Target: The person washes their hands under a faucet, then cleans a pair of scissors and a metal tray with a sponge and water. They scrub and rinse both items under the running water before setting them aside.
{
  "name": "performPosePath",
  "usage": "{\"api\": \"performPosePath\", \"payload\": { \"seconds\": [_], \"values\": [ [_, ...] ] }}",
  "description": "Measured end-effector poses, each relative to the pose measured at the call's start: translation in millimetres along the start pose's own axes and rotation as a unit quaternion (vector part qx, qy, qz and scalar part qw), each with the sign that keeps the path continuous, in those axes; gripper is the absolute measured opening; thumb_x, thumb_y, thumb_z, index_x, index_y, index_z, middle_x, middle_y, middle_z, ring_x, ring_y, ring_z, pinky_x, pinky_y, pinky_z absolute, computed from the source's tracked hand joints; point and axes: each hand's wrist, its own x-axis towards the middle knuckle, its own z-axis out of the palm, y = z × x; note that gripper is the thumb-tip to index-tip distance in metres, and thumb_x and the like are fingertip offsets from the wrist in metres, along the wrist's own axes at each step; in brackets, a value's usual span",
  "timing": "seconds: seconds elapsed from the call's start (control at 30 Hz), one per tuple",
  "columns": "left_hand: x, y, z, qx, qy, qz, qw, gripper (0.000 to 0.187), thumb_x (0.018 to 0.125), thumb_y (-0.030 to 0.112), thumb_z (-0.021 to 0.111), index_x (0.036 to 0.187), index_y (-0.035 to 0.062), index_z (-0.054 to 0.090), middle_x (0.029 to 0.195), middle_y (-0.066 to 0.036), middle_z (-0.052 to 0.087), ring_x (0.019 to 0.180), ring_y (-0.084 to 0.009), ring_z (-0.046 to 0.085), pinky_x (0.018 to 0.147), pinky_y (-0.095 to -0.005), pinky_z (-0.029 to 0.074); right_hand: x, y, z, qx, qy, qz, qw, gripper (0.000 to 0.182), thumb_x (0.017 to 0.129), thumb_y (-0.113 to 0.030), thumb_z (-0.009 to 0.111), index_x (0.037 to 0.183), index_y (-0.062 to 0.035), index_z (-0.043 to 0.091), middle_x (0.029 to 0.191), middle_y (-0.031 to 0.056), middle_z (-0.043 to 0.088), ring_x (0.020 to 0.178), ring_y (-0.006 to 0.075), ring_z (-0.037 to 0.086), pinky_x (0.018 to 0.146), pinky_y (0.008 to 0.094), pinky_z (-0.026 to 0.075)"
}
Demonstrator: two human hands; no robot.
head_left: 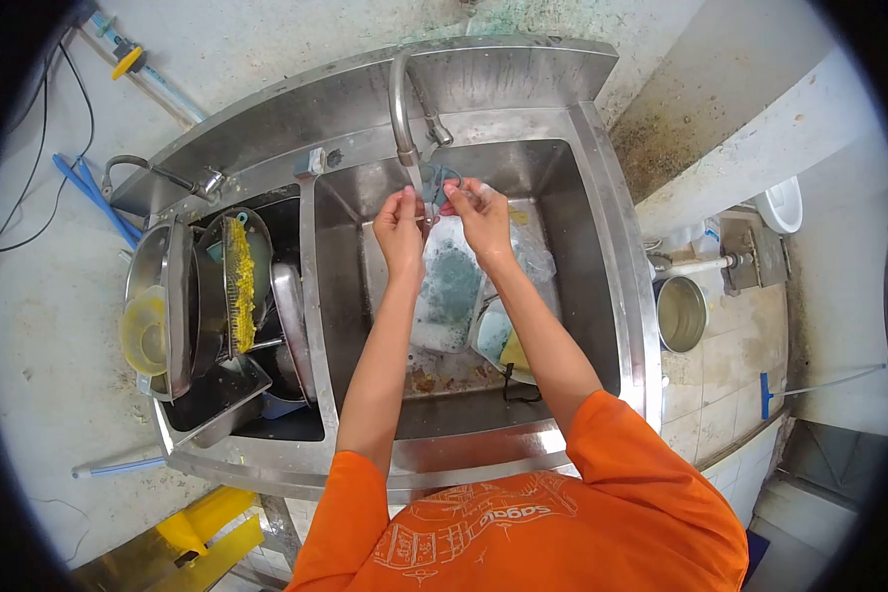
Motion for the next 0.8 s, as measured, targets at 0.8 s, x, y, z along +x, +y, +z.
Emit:
{"api": "performPosePath", "payload": {
  "seconds": [0.8],
  "values": [
    [-1, -11, -1, 0.168, -0.033, 0.085, 0.982, 0.023, 0.092, 0.023, 0.056, 0.082, 0.0028, 0.060, 0.072, 0.000, 0.058, 0.059, -0.0074, 0.052, 0.058, -0.0263, 0.049, 13, 12, -5, -0.013, -0.019, 0.008, 1.000, 0.018, 0.088, -0.015, 0.060, 0.093, 0.0027, 0.063, 0.070, -0.0009, 0.058, 0.063, 0.0067, 0.053, 0.061, 0.0219, 0.043]
  ]
}}
